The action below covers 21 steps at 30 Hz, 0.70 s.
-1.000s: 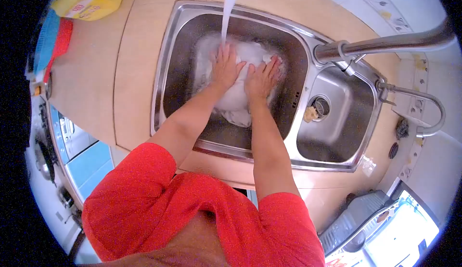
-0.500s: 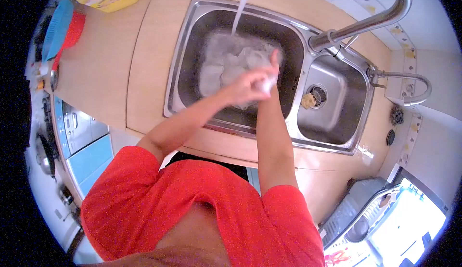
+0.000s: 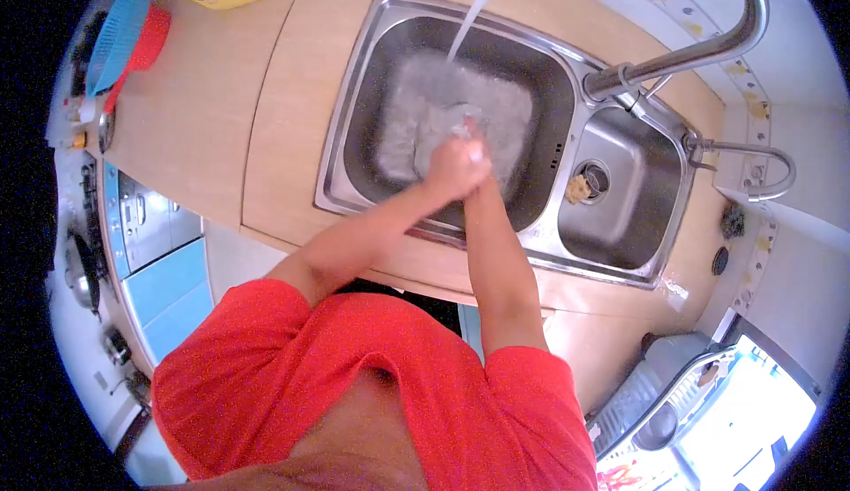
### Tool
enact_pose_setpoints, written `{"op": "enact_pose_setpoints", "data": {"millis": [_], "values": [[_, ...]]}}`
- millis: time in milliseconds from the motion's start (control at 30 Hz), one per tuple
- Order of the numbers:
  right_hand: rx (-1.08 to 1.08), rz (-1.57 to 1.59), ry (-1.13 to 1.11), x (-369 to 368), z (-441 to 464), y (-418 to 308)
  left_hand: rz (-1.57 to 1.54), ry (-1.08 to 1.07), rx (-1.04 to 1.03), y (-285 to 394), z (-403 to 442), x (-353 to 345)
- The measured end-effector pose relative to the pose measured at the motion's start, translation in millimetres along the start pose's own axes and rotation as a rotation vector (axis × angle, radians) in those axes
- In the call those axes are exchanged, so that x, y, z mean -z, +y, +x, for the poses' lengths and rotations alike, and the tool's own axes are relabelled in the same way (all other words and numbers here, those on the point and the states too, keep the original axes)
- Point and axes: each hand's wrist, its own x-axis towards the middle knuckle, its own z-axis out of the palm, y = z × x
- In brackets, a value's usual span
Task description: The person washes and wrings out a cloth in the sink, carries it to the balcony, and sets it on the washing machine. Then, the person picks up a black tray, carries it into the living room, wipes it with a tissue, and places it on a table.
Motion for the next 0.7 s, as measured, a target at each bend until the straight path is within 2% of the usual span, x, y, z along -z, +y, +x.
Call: {"op": "enact_pose_setpoints", "data": {"millis": [100,133,167,233,267,333,400,467,500,533,567,600,700], "values": [[-0.073,-0.208,0.667,-2.1,10.4,20.0,-0.011,0.019,0.065,-17.6,4.8,-4.0],[-0.155,-0.272,0.735,-57.4,6.9,19.3,0.059,0.033,-0.025,-44.4,14.1,-8.8],[-0.102,-0.321,0.764,-81.8,10.2,4.2,0.123,0.056,-0.114,-67.2,31.5,-14.7],[0.012,-0.371,0.838,-100.2,3.6,-9.5,0.081,-0.051,0.023,-58.2,47.6,-3.7],[0.197,-0.538,0.912,-80.9,-2.9,-27.2,-0.015,-0.031,0.073,-55.9,60.5,2.8],[0.386,-1.032,1.068,-38.9,-9.0,-65.3,-0.212,0.011,0.183,-55.9,76.7,9.0],[0.377,-1.694,1.206,-16.1,1.1,-90.3,-0.008,0.147,-0.023,-69.1,78.9,-9.1],[0.518,-2.004,1.314,-1.6,15.8,-73.4,0.22,0.209,-0.237,-88.0,78.2,-41.5],[0.591,-2.164,1.359,2.2,25.2,-64.0,0.278,0.228,-0.23,-84.8,73.8,-50.6],[0.47,-2.301,1.332,5.2,30.7,-60.7,0.336,0.247,-0.22,-80.8,65.1,-62.4],[0.457,-2.346,1.313,8.1,35.5,-57.1,0.394,0.266,-0.21,-77.5,57.9,-72.3],[0.443,-2.39,1.294,12.5,39.3,-53.3,0.421,0.186,-0.165,-68.8,55.8,-69.5],[0.448,-2.508,1.267,22.7,47.0,-49.6,0.416,0.229,-0.17,-70.4,61.4,-78.9]]}}
